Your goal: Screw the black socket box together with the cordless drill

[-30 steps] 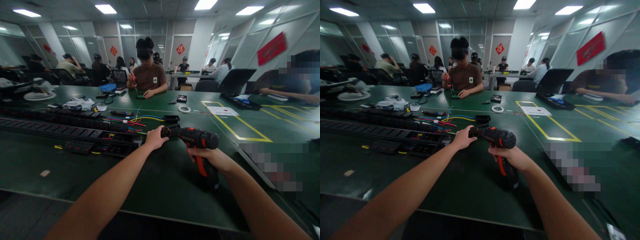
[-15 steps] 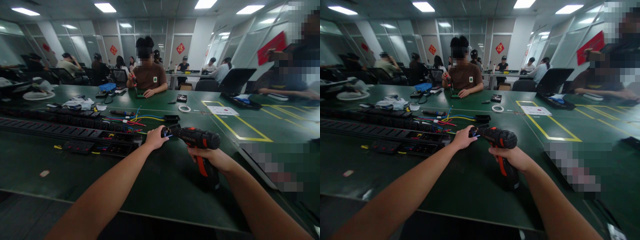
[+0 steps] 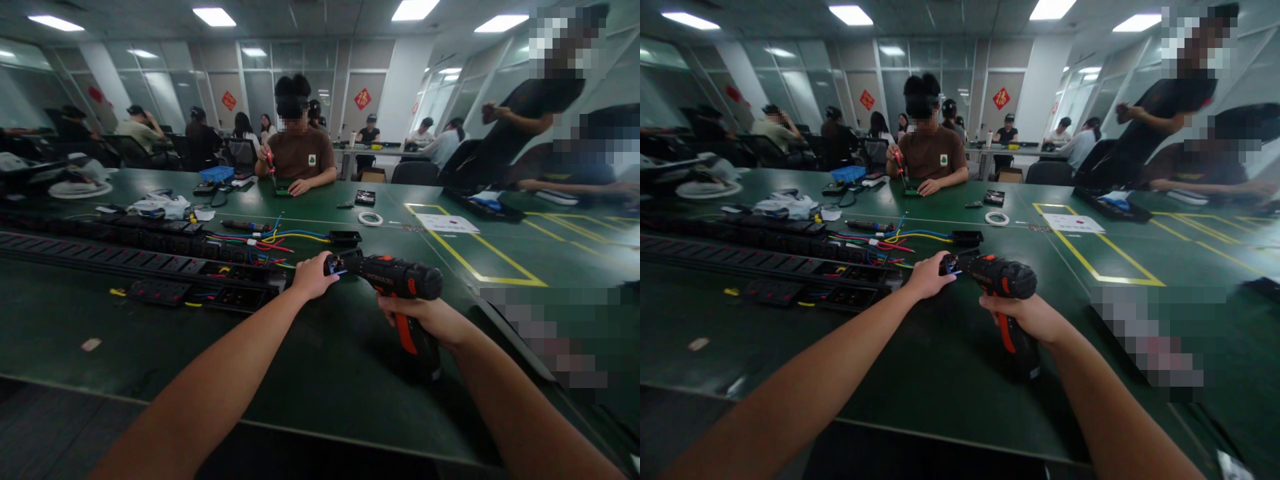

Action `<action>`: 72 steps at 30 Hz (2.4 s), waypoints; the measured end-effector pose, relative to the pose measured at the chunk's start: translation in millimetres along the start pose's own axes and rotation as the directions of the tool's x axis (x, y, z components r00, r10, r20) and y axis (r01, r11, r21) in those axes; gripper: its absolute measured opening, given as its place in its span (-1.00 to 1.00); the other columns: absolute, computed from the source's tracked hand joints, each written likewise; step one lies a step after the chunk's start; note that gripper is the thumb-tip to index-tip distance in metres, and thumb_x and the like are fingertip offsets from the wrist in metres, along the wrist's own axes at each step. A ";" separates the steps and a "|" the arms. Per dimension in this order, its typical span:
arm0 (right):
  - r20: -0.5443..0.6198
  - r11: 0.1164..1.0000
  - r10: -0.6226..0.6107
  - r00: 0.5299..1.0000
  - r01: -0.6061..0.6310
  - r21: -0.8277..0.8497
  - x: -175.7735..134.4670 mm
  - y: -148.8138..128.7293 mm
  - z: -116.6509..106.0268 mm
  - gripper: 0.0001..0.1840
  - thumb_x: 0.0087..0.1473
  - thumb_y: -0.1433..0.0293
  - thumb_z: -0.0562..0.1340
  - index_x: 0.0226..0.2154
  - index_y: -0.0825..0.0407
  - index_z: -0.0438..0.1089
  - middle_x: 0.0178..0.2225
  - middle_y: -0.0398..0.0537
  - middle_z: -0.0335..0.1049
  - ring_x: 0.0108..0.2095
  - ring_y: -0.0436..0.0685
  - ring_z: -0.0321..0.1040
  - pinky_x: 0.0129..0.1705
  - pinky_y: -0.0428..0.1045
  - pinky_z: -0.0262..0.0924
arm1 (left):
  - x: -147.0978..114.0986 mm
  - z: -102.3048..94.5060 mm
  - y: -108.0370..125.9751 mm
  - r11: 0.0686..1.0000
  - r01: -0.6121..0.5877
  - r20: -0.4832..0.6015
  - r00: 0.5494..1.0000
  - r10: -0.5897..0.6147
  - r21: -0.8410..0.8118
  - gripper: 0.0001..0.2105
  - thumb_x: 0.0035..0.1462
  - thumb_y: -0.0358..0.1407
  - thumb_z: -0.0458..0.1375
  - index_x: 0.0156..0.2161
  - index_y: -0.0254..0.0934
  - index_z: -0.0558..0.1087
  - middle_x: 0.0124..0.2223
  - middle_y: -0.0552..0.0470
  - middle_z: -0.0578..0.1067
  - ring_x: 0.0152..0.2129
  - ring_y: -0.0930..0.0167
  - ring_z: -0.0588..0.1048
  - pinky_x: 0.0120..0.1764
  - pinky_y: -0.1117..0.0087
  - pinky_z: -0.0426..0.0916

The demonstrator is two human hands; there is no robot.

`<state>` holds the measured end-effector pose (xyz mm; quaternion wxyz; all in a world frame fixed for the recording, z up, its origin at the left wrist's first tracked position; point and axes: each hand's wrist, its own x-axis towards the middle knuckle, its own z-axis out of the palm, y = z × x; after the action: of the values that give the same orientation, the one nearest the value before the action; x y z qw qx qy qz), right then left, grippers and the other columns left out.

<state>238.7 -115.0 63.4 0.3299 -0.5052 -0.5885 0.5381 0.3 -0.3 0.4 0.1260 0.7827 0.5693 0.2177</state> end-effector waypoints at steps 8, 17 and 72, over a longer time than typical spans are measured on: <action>-0.012 1.000 0.010 1.000 -0.011 -0.026 -2.8 -8.9 3.4 -0.54 -0.15 0.00 0.52 -0.44 0.02 0.50 -0.55 -0.12 0.42 -0.50 0.11 0.32 -0.40 0.03 0.21 | -0.9 -2.7 1.8 1.000 0.000 0.003 1.000 0.000 -0.006 -0.45 0.21 -0.06 0.28 0.26 -0.09 0.32 0.16 -0.08 0.57 0.10 0.11 0.52 0.16 0.10 0.31; -0.009 1.000 -0.015 1.000 0.015 0.017 -3.2 -10.4 4.8 -0.57 -0.13 0.07 0.52 -0.36 0.03 0.51 -0.50 -0.13 0.42 -0.46 0.13 0.36 -0.35 0.05 0.22 | -0.8 -2.5 1.7 1.000 0.007 0.000 1.000 -0.007 -0.018 -0.45 0.21 -0.07 0.31 0.25 -0.07 0.33 0.16 -0.07 0.57 0.12 0.11 0.51 0.18 0.09 0.29; -0.036 0.999 0.008 0.999 -0.006 0.037 4.0 0.3 5.0 -0.54 -0.11 0.03 0.53 -0.36 0.04 0.51 -0.44 -0.13 0.44 -0.43 0.11 0.36 -0.35 0.02 0.21 | -3.4 2.4 7.6 0.997 0.062 -0.032 0.998 -0.060 0.042 -0.47 0.24 -0.07 0.26 0.25 -0.16 0.31 0.17 -0.12 0.55 0.10 0.10 0.50 0.15 0.11 0.27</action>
<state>233.0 -112.7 61.5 0.3480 -0.5107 -0.5706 0.5409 6.9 -5.8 1.0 0.1067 0.7640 0.5995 0.2135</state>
